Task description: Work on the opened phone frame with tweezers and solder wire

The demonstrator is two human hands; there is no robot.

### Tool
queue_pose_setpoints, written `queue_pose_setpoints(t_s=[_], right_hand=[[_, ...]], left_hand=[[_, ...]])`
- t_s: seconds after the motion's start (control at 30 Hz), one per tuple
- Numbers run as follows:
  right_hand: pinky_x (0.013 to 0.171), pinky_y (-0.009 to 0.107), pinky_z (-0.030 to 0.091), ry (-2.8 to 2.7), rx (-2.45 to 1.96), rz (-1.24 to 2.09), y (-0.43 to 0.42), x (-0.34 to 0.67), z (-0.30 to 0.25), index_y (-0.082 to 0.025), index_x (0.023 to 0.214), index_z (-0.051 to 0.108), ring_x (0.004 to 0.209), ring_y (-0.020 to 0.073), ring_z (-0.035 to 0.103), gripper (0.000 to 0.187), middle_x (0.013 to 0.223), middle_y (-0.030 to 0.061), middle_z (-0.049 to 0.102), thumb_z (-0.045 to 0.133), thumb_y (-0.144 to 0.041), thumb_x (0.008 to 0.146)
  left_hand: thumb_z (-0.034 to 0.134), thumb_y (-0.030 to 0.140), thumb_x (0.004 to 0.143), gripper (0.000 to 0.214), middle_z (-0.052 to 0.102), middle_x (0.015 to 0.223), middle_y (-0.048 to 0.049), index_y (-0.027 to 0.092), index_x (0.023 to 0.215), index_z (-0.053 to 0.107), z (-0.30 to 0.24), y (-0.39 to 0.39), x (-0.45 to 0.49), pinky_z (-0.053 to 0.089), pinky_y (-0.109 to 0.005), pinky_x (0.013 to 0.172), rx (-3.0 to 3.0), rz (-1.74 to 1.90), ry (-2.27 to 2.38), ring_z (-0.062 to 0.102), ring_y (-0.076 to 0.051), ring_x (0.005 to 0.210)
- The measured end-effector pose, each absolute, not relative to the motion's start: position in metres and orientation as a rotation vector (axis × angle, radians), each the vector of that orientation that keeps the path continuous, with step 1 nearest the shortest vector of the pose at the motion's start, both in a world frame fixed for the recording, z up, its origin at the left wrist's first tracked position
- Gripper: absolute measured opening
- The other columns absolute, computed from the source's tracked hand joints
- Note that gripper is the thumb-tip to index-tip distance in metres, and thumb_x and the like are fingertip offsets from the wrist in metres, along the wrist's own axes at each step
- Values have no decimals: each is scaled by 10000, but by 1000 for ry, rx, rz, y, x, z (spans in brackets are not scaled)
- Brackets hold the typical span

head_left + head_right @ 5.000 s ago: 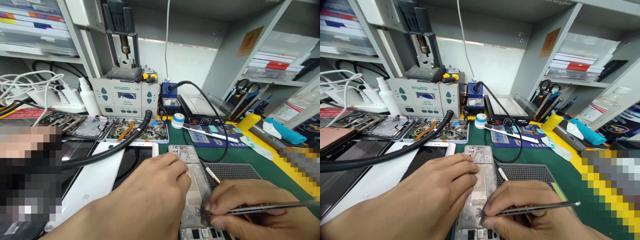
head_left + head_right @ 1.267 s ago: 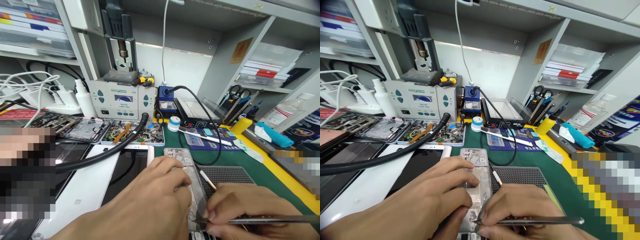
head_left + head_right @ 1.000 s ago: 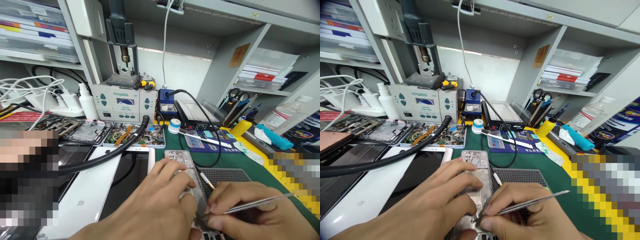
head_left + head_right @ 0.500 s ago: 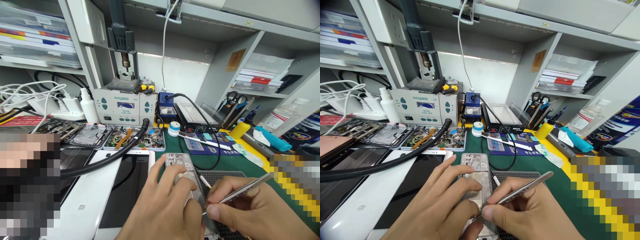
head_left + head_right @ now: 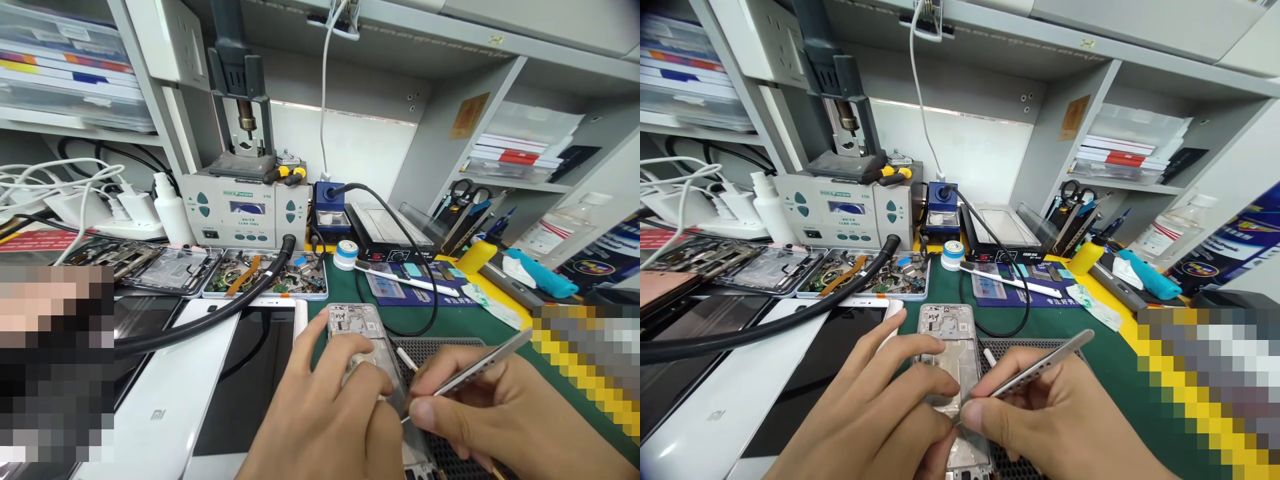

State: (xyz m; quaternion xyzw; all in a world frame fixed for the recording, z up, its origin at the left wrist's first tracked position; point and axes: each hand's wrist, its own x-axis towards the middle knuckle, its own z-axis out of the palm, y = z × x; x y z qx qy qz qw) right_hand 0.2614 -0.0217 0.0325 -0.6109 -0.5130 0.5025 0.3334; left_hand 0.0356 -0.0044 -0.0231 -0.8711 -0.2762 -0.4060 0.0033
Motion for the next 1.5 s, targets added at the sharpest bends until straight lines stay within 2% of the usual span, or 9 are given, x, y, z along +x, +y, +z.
queue_pose_setpoints(t_s=[0.17, 0.27, 0.33, 0.53, 0.83, 0.97, 1.17, 1.37, 1.5], right_hand=[[425, 214, 286, -1387, -1516, 1334, -15, 273, 26, -230, 796, 847, 475, 109, 422, 410, 521, -64, 520, 1077, -560, 717], [429, 211, 285, -1387, -1512, 1294, -13, 279, 27, -232, 816, 843, 475, 106, 407, 404, 520, -72, 510, 1083, -544, 726], [433, 212, 300, -1377, -1514, 1287, -14, 282, 28, -237, 820, 840, 482, 109, 408, 398, 523, -72, 513, 1087, -534, 727], [456, 195, 341, -1375, -1483, 1283, -20, 293, 21, -278, 822, 855, 521, 110, 439, 316, 567, -61, 567, 1072, -505, 782], [481, 143, 411, -1272, -1514, 1347, -17, 289, 26, -301, 778, 876, 613, 125, 576, 268, 714, -39, 767, 1123, -318, 676], [460, 150, 404, -1304, -1493, 1280, -19, 290, 29, -319, 776, 886, 588, 126, 559, 252, 706, -41, 770, 1118, -337, 680], [591, 174, 583, -1295, -1492, 1277, -21, 292, 28, -321, 769, 886, 669, 171, 684, 300, 737, -34, 790, 1149, -393, 643], [609, 176, 608, -1304, -1492, 1245, -19, 292, 28, -330, 794, 894, 687, 183, 705, 319, 748, -28, 808, 1149, -450, 646], [611, 182, 610, -1314, -1493, 1225, -19, 292, 27, -329, 800, 891, 679, 184, 704, 321, 734, -28, 805, 1146, -458, 652]], left_hand=[[729, 114, 1050, 200, 850, 1091, 72, 248, 902, 729, -9, 0, 29, 337, -430, 1391, -2969, -1316, -922, 735, -205, 1255], [704, 103, 1050, 213, 852, 1104, 51, 238, 897, 767, 5, 7, 22, 541, -405, 1190, -3124, -1254, -997, 721, -216, 1241], [694, 71, 1015, 228, 850, 1086, 43, 231, 889, 796, 13, 11, 18, 593, -399, 1092, -3172, -1210, -1045, 725, -221, 1193], [744, 122, 1049, 217, 843, 1260, 19, 233, 879, 820, 21, 12, 16, 596, -402, 1136, -3333, -911, -993, 696, -253, 1292], [732, 158, 1096, 196, 801, 1375, -20, 221, 936, 828, 20, 9, 18, 514, -334, 1285, -3363, -798, -934, 598, -246, 1495], [744, 159, 1087, 173, 813, 1325, -24, 230, 960, 837, 20, 6, 18, 557, -321, 1248, -3290, -901, -886, 647, -237, 1446], [834, 128, 1017, 117, 823, 1278, -3, 236, 975, 837, 18, 7, 20, 593, -305, 1202, -3243, -914, -864, 698, -223, 1354], [796, 170, 1064, 144, 820, 1276, 19, 249, 947, 826, 16, 11, 24, 582, -263, 1181, -3299, -934, -714, 688, -206, 1356], [773, 162, 1085, 167, 798, 1302, 11, 235, 939, 812, 22, 10, 22, 570, -263, 1200, -3308, -892, -895, 651, -211, 1394]])
